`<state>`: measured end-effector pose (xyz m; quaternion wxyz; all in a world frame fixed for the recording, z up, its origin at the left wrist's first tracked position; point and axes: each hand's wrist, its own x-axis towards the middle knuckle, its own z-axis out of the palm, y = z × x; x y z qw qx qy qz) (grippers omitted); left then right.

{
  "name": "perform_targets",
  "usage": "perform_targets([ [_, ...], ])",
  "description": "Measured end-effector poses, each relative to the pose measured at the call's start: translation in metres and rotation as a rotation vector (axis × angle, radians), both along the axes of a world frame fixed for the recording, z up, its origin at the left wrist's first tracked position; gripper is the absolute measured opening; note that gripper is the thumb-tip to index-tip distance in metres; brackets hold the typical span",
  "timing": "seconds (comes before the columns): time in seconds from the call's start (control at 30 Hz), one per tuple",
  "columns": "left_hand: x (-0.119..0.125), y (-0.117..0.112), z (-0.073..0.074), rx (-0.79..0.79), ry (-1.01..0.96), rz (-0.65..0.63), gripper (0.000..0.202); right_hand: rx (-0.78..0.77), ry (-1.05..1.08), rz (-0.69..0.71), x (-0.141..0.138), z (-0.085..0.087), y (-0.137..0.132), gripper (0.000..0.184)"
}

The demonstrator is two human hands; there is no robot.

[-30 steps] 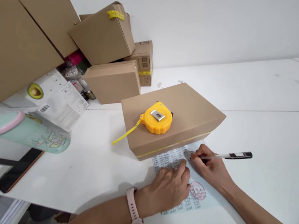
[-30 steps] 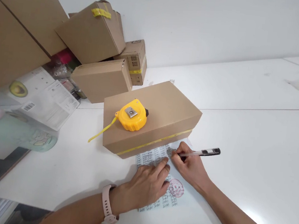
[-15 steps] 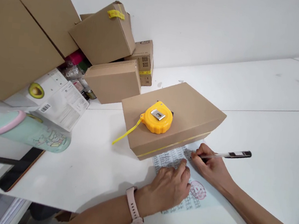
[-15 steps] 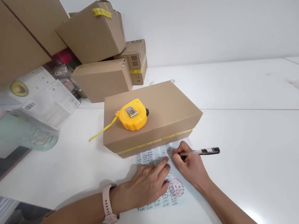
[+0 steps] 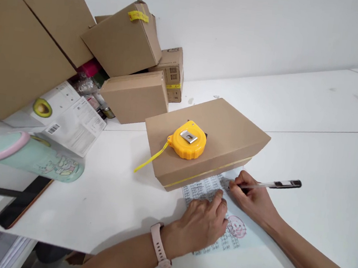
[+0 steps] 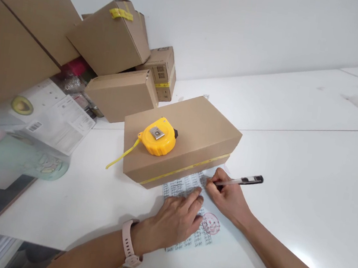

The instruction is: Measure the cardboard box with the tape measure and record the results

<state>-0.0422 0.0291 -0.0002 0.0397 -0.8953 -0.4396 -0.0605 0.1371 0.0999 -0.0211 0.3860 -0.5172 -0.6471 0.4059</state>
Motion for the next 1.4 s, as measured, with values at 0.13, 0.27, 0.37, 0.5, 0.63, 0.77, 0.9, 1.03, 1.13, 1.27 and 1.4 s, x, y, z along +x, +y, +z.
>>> perform_targets([
  [0.13, 0.000, -0.001, -0.001, -0.004, -0.009, 0.005, 0.039, 0.022, -0.011, -0.019, 0.001, 0.002, 0.000, 0.027],
  [0.27, 0.000, 0.000, -0.001, -0.020, -0.008, 0.004, 0.039, 0.006, -0.017, -0.017, -0.002, 0.005, 0.000, 0.029],
  [0.37, 0.000, 0.001, -0.001, -0.021, -0.013, 0.006, 0.040, -0.007, 0.003, -0.028, -0.001, 0.007, 0.001, 0.032],
  [0.5, 0.000, 0.000, -0.001, -0.020, -0.015, 0.007, 0.040, -0.060, 0.117, 0.004, 0.007, 0.007, 0.004, 0.028],
  [0.63, 0.000, 0.000, 0.000, -0.017, -0.012, 0.001, 0.041, -0.136, 0.165, 0.101, 0.013, 0.006, 0.005, 0.030],
  [0.77, 0.000, 0.000, 0.002, -0.018, -0.005, -0.003, 0.041, -0.081, 0.064, 0.038, 0.010, 0.007, 0.004, 0.029],
  [0.9, 0.001, 0.000, 0.002, -0.036, -0.006, 0.003, 0.040, -0.002, -0.098, -0.019, 0.003, 0.011, 0.003, 0.028],
  [1.03, 0.001, 0.000, 0.000, -0.030, -0.002, 0.006, 0.039, 0.062, -0.140, -0.003, 0.001, 0.011, 0.002, 0.025],
  [1.13, 0.000, 0.000, -0.001, -0.025, -0.002, 0.004, 0.039, 0.082, -0.150, 0.028, 0.001, 0.008, 0.002, 0.025],
  [1.27, 0.000, 0.000, -0.001, -0.036, -0.011, 0.004, 0.038, 0.119, -0.176, 0.034, 0.001, 0.007, 0.002, 0.024],
  [1.4, 0.000, 0.000, 0.000, -0.045, -0.014, -0.003, 0.038, 0.146, -0.197, 0.045, 0.000, 0.008, 0.002, 0.024],
])
